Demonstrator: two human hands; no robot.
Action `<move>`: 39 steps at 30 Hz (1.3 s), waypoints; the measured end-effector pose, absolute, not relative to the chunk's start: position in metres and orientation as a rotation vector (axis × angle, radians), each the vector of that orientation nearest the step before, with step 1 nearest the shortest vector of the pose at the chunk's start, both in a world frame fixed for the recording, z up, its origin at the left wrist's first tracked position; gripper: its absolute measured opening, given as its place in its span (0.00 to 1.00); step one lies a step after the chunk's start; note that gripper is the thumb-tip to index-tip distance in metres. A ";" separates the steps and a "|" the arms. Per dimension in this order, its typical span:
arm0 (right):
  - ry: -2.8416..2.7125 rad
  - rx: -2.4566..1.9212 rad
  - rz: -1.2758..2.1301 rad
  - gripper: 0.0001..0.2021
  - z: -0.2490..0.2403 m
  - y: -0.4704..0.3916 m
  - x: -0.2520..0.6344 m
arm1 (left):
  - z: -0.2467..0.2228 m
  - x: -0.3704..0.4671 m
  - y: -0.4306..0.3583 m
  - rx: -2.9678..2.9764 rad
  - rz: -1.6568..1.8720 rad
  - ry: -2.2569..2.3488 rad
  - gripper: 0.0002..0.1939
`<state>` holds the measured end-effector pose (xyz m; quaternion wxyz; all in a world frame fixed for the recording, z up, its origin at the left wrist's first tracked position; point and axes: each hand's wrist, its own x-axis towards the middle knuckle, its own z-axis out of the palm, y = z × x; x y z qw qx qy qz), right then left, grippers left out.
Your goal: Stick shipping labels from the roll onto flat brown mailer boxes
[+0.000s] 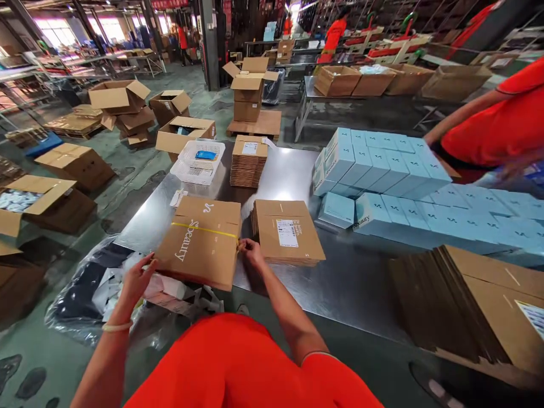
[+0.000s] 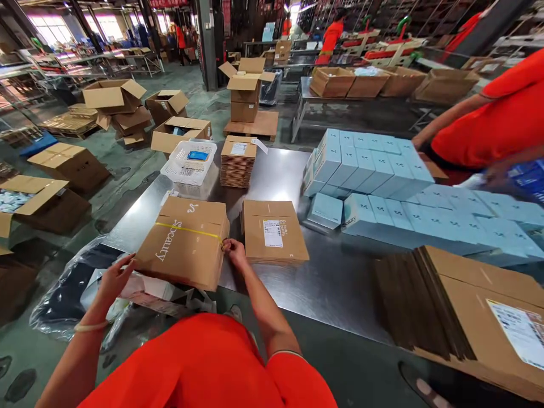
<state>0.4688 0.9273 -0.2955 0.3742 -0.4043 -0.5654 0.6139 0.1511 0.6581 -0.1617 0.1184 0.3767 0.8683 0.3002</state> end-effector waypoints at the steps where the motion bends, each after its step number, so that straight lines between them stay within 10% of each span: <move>1: -1.410 -1.040 1.627 0.14 -0.295 0.928 0.469 | -0.157 0.154 0.661 1.137 0.823 2.587 0.28; 12: -1.081 -0.983 1.771 0.17 -0.255 0.953 0.494 | -0.094 0.222 0.749 1.579 0.204 2.338 0.31; 30: -1.333 -0.982 1.585 0.25 -0.299 0.896 0.463 | -0.107 0.290 0.828 1.809 0.310 2.316 0.26; 39: -1.274 -0.967 1.806 0.12 -0.300 0.901 0.467 | -0.115 0.295 0.827 1.707 0.233 2.401 0.26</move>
